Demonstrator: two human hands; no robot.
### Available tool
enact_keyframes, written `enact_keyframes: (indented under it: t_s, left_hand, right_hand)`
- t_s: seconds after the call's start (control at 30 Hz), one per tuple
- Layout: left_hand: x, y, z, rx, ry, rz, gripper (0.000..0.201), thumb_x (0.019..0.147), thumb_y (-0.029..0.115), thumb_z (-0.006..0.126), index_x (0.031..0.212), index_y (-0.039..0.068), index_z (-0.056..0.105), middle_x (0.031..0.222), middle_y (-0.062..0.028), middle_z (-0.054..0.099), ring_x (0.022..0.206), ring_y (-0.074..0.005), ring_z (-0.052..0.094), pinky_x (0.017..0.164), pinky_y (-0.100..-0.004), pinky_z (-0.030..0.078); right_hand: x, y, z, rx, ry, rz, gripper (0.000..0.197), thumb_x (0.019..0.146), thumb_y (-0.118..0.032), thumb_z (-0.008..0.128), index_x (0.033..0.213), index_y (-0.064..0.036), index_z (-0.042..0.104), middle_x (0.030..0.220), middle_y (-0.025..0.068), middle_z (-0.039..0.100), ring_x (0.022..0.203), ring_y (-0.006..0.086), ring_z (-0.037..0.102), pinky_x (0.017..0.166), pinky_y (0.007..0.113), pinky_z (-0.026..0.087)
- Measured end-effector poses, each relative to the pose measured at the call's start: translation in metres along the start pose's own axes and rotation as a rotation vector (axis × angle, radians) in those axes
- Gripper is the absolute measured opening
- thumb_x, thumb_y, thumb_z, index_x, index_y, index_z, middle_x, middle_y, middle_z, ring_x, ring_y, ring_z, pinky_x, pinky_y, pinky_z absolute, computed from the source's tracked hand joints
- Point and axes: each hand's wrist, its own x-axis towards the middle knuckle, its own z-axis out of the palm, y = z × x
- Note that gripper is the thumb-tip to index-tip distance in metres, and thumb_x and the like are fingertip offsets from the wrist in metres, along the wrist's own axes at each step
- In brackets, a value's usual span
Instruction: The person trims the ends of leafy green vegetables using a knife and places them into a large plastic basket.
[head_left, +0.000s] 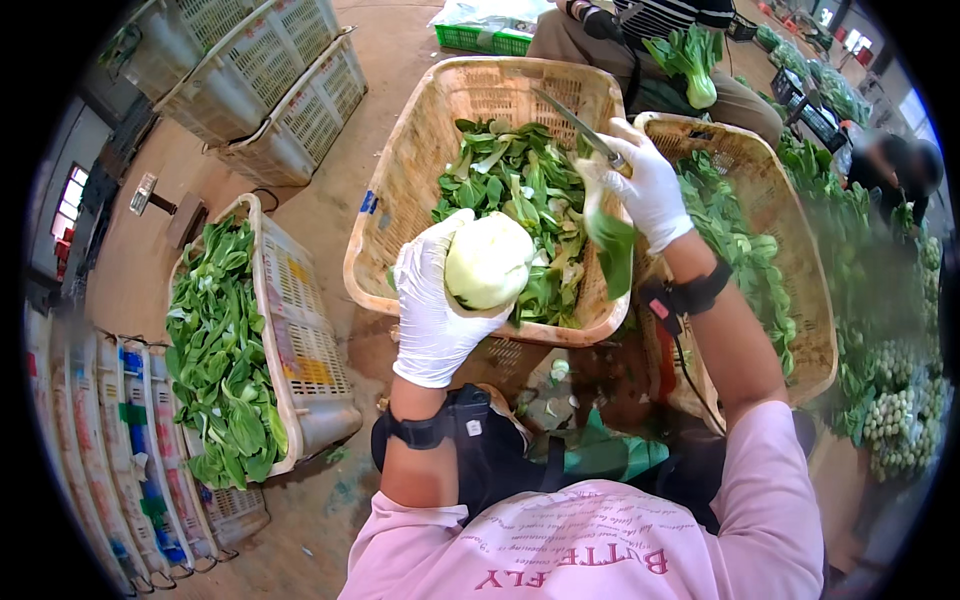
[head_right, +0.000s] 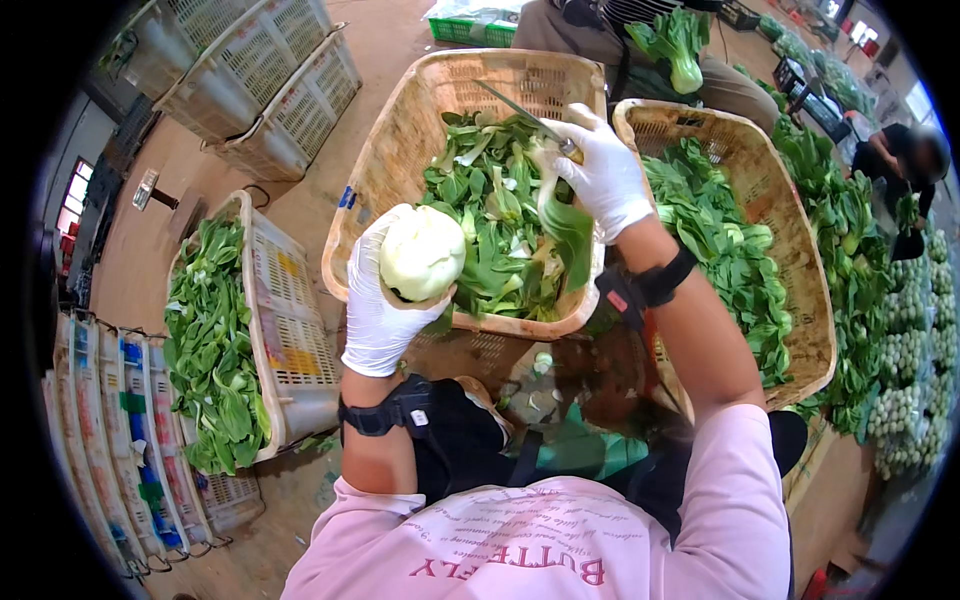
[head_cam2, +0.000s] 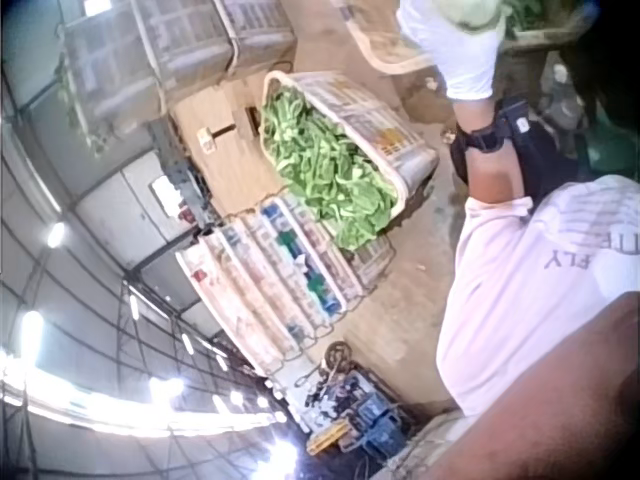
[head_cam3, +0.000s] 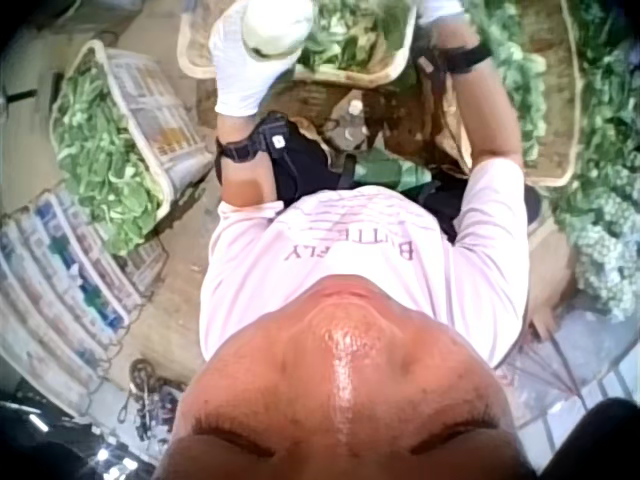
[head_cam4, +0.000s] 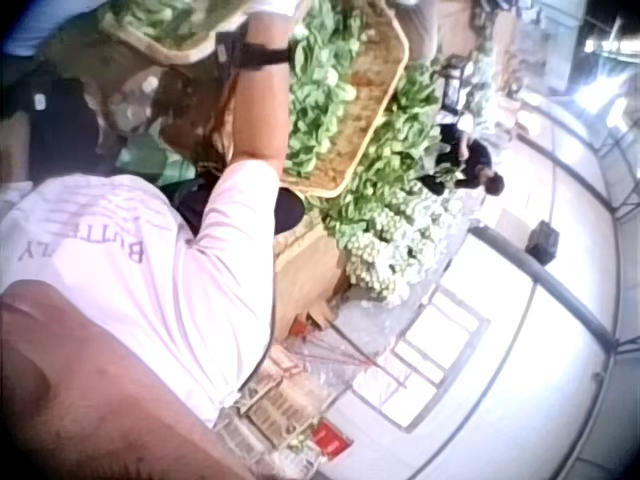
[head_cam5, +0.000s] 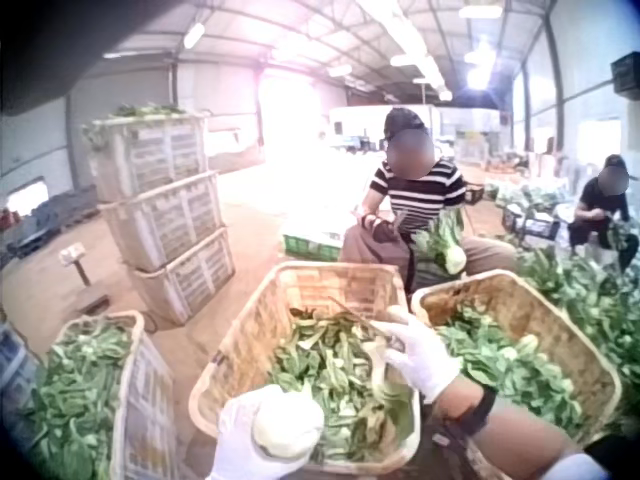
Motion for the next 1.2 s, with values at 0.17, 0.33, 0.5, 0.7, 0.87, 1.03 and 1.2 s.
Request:
enact_keyframes:
  t_s: [0.17,0.33,0.5,0.7,0.87,1.03,1.2]
  left_hand:
    - [0.002,0.004,0.011,0.413,0.215,0.061,0.080,0.049,0.017,0.085,0.122,0.008,0.051,0.113,-0.0096,0.057,0.100,-0.0307,0.050,0.092,-0.0426,0.036]
    - [0.000,-0.009,0.023,0.563,0.264,0.094,0.078,0.051,0.025,0.081,0.120,0.004,0.050,0.103,-0.0129,0.055,0.094,-0.0333,0.049,0.088,-0.0458,0.035]
    - [-0.003,-0.005,0.028,0.640,0.266,0.078,0.076,0.055,0.031,0.080,0.120,0.007,0.048,0.105,-0.0107,0.052,0.102,-0.0300,0.048,0.095,-0.0468,0.031]
    - [-0.007,-0.015,0.046,0.566,0.278,0.021,0.076,0.056,0.031,0.080,0.121,0.010,0.048,0.106,-0.0082,0.052,0.105,-0.0274,0.048,0.098,-0.0463,0.029]
    - [-0.011,-0.006,0.044,0.553,0.305,0.055,0.077,0.054,0.026,0.083,0.121,0.008,0.050,0.109,-0.0086,0.054,0.107,-0.0269,0.050,0.099,-0.0450,0.029]
    - [-0.012,0.015,0.034,0.463,0.426,0.261,0.079,0.055,0.032,0.085,0.125,0.017,0.052,0.128,-0.0097,0.045,0.123,-0.0323,0.038,0.103,-0.0499,0.024]
    - [-0.015,0.023,0.045,0.684,-0.023,0.139,0.076,0.057,0.017,0.077,0.126,0.041,0.056,0.149,-0.0112,0.025,0.139,-0.0381,0.013,0.109,-0.0563,0.014]
  right_hand:
    - [-0.034,-0.081,0.015,0.118,-0.055,0.091,0.023,0.074,-0.013,0.069,0.097,-0.0118,0.065,0.090,0.0082,0.062,0.082,0.0260,0.062,0.066,0.033,0.050]
    - [-0.050,-0.116,0.028,-0.062,-0.005,-0.015,0.028,0.068,-0.004,0.068,0.094,-0.0116,0.061,0.075,0.0060,0.055,0.071,0.0250,0.057,0.060,0.034,0.046]
    - [-0.059,-0.106,0.042,-0.129,-0.029,0.080,0.019,0.075,-0.006,0.067,0.091,-0.0121,0.059,0.076,0.0064,0.056,0.075,0.0264,0.058,0.062,0.035,0.047]
    - [-0.064,-0.077,0.059,-0.188,-0.044,0.131,0.011,0.079,-0.013,0.063,0.087,-0.0129,0.054,0.077,0.0064,0.055,0.077,0.0261,0.059,0.061,0.037,0.049]
    - [-0.069,-0.051,0.057,-0.350,-0.459,0.360,0.011,0.083,-0.018,0.056,0.089,-0.0087,0.056,0.081,0.0154,0.064,0.078,0.0366,0.063,0.067,0.045,0.050]
    - [-0.093,0.003,0.030,0.436,-0.467,0.865,0.033,0.088,-0.036,0.057,0.098,-0.0049,0.061,0.084,0.0127,0.069,0.074,0.0237,0.066,0.057,0.032,0.049]
    - [-0.086,-0.048,0.002,1.409,-0.449,1.058,0.057,0.090,-0.051,0.053,0.124,-0.0056,0.054,0.102,0.0089,0.067,0.077,0.0121,0.063,0.052,0.021,0.046]
